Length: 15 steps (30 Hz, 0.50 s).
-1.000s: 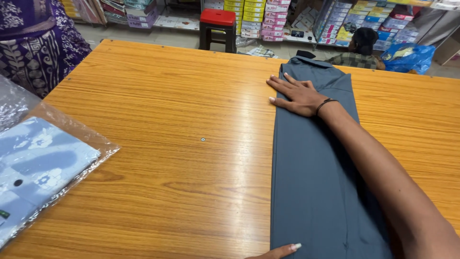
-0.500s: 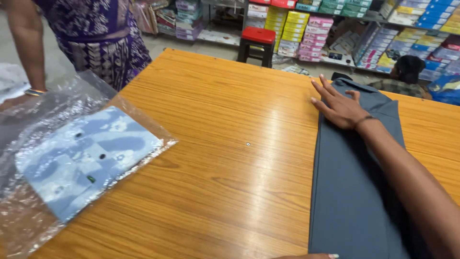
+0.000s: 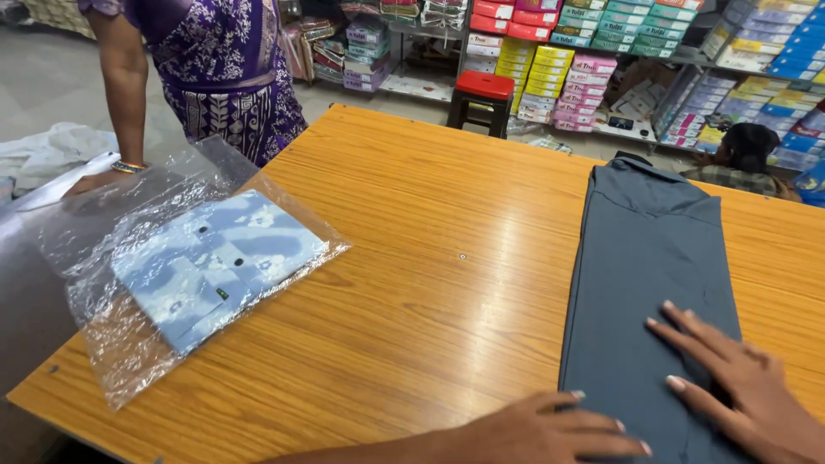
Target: The person unfolds a dark blue long-sleeved shirt on a wooden table, smooths it out, and folds it into a compact rectangle. The shirt is handled by hand without tools, and the final folded piece remains on the table.
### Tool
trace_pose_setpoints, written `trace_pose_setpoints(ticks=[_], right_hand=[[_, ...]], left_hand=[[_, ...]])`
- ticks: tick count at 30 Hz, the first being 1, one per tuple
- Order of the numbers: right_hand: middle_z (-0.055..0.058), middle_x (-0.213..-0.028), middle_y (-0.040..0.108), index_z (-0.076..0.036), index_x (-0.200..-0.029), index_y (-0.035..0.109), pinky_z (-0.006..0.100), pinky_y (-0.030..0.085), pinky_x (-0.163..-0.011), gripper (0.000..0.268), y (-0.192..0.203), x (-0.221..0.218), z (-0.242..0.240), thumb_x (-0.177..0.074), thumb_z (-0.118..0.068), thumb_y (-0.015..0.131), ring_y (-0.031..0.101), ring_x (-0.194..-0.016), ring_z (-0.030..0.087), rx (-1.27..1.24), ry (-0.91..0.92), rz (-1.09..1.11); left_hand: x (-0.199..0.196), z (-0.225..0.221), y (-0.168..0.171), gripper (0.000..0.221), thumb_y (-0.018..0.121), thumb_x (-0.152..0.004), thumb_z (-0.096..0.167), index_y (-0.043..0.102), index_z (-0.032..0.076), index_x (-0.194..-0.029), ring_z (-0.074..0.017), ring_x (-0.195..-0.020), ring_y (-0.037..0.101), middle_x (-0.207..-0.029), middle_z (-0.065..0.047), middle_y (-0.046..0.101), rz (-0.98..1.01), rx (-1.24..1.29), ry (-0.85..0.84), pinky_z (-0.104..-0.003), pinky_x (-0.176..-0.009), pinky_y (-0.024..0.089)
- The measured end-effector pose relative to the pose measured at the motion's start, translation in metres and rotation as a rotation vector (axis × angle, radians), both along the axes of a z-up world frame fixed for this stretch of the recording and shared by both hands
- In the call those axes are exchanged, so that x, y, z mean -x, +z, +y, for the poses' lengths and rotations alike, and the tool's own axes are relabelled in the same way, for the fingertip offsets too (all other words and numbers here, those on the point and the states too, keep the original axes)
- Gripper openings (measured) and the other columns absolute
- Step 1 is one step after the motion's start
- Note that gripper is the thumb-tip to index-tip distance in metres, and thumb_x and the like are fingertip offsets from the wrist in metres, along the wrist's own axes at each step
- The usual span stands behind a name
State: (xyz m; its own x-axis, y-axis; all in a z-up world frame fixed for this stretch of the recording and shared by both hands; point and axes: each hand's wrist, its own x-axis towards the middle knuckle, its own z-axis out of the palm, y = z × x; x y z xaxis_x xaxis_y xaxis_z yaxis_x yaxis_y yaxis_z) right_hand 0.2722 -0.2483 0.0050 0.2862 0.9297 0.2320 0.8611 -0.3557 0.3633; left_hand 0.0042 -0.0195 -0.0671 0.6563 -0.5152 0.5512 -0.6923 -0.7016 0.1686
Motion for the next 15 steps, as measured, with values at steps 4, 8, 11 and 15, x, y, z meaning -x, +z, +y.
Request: trace_pose_setpoints(ticks=[4,8,11,15], right_hand=[[-0.009,-0.172,0.015,-0.042,-0.16,0.028,0.049,0.009,-0.119,0.08,0.002,0.018,0.003,-0.086,-0.064,0.047,0.01,-0.155,0.018,0.084,-0.248,0.298],[-0.004,-0.169,0.023,-0.031,-0.164,0.033,0.047,0.012,-0.119,0.074,0.029,0.048,0.006,-0.095,-0.057,0.045,0.017,-0.155,0.021,-0.054,-0.102,0.444],[-0.001,-0.17,0.023,-0.029,-0.159,0.034,0.046,0.014,-0.117,0.07,0.031,0.049,0.003,-0.096,-0.057,0.045,0.016,-0.156,0.022,-0.055,-0.101,0.461],[0.0,-0.169,0.027,-0.027,-0.158,0.038,0.046,0.015,-0.117,0.069,0.029,0.048,0.002,-0.095,-0.054,0.048,0.019,-0.155,0.022,-0.106,-0.099,0.506]], left_hand=[[-0.001,0.007,0.028,0.038,0.047,-0.11,0.031,0.059,0.023,-0.145,-0.0204,-0.147,0.053,-0.162,-0.001,0.049,0.01,-0.001,0.0,-0.056,-0.125,0.04],[0.002,0.005,0.032,0.039,0.049,-0.112,0.03,0.058,0.026,-0.149,-0.0242,-0.148,0.055,-0.161,-0.003,0.054,0.018,-0.007,-0.002,-0.06,-0.123,0.04],[0.004,0.005,0.055,0.039,0.057,-0.108,0.032,0.061,0.018,-0.144,-0.0289,-0.142,0.055,-0.154,-0.01,0.057,0.064,0.035,0.004,-0.057,-0.118,0.041],[0.01,0.016,0.087,0.04,0.064,-0.1,0.03,0.065,0.009,-0.134,-0.0326,-0.137,0.056,-0.145,-0.015,0.061,0.101,0.039,0.056,-0.055,-0.115,0.04]])
